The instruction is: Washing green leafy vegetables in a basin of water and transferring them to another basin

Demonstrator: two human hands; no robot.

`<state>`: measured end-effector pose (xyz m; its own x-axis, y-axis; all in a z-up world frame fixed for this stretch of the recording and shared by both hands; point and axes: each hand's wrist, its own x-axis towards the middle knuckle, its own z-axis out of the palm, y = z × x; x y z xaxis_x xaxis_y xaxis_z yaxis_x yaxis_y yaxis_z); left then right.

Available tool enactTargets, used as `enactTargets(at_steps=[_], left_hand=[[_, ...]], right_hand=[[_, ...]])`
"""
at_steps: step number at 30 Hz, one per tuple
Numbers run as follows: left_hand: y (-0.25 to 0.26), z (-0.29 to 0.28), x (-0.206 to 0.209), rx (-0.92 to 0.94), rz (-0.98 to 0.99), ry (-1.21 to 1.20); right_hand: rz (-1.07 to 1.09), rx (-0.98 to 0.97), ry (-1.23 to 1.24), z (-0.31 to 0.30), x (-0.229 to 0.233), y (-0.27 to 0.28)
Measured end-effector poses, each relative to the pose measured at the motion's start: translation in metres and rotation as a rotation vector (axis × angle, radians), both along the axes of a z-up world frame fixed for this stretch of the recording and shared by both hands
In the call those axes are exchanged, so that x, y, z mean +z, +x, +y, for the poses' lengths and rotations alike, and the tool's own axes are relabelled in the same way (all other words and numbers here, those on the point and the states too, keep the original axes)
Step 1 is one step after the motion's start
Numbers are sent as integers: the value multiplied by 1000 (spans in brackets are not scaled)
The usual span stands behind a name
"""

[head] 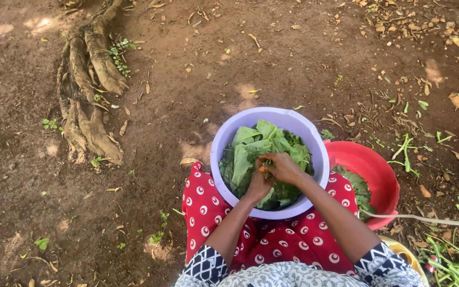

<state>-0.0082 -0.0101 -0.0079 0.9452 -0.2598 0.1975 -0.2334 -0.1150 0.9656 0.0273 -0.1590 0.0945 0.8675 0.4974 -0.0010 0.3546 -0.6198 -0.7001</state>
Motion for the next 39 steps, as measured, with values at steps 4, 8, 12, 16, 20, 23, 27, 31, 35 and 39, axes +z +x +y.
enactTargets(at_steps=[4, 8, 12, 16, 20, 23, 27, 31, 35, 39], left_hand=[[-12, 3, 36, -16, 59, -120], [-9, 1, 46, 44, 174, -62], [-6, 4, 39, 40, 177, -83], [-15, 5, 56, -23, 132, 108], [-23, 5, 52, -165, 25, 338], [-12, 2, 14, -163, 33, 397], [-2, 4, 7, -90, 33, 313], [1, 5, -1, -9, 21, 216], [0, 4, 13, 46, 71, 206], [-15, 6, 50, -19, 87, 26]], right_hand=[[68, -52, -42, -8, 3, 0], [53, -101, -60, -15, -30, 19], [10, -155, -161, -25, -103, 38], [-147, -25, -606, 1, -175, 12], [-560, 253, -978, 19, -240, 6], [-868, 455, -1245, 1, -282, 19], [164, 1, -285, -47, -198, 40], [-36, -232, -237, -62, -113, 35], [-92, -319, 15, -48, -40, 18], [-60, -250, -75, -58, -56, 18]])
